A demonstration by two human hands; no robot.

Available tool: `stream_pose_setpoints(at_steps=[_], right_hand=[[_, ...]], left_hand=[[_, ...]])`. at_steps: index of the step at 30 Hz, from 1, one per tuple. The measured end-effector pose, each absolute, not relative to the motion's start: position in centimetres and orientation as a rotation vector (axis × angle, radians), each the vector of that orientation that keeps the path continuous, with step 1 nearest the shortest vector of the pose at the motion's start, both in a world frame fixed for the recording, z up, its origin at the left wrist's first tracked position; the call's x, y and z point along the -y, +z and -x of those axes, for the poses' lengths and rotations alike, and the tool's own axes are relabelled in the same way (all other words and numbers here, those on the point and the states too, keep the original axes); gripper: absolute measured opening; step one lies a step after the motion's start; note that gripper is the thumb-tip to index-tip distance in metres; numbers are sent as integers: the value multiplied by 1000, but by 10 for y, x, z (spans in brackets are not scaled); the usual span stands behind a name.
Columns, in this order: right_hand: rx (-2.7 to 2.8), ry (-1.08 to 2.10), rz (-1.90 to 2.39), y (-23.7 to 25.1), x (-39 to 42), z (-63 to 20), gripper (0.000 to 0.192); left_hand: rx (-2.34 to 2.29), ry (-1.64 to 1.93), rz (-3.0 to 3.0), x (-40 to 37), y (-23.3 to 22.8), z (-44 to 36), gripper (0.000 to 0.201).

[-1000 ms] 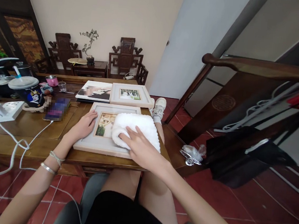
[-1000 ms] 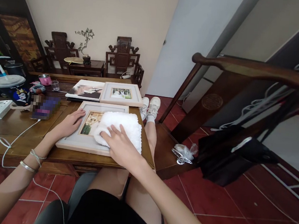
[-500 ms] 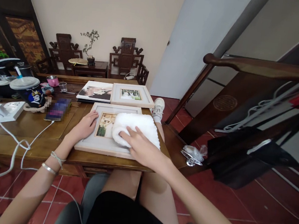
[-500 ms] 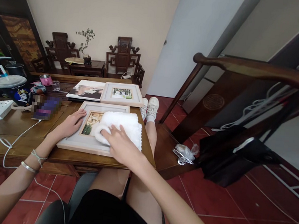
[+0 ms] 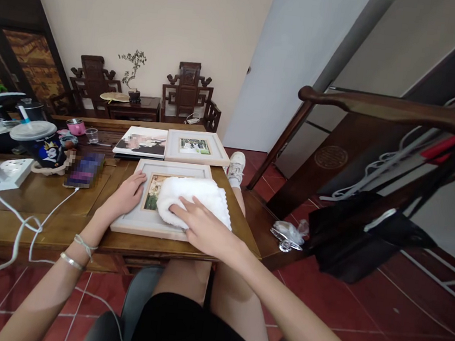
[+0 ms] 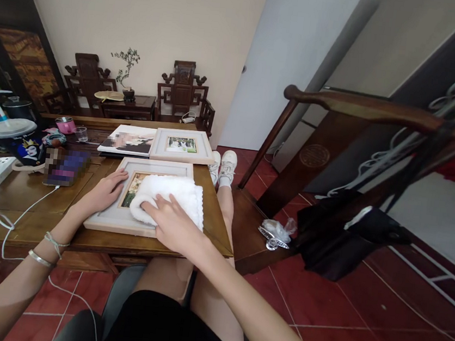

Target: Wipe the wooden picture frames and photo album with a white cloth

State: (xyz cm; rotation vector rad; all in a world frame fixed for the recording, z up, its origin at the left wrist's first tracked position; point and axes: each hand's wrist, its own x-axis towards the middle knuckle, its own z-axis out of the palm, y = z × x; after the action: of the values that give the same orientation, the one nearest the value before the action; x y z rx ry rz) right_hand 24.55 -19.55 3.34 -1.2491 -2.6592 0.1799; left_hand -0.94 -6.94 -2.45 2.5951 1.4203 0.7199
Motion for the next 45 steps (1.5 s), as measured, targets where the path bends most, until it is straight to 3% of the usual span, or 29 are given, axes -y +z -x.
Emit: stream_pose_setpoints(at_steps=[38, 45], right_hand=[[2598, 102, 1214, 26, 165, -249, 61], [2639, 177, 1196, 29, 199, -246, 64]], left_hand=[[-1381, 754, -2577, 70, -21, 10, 45], [-1397, 746, -2577, 73, -22, 9, 45]])
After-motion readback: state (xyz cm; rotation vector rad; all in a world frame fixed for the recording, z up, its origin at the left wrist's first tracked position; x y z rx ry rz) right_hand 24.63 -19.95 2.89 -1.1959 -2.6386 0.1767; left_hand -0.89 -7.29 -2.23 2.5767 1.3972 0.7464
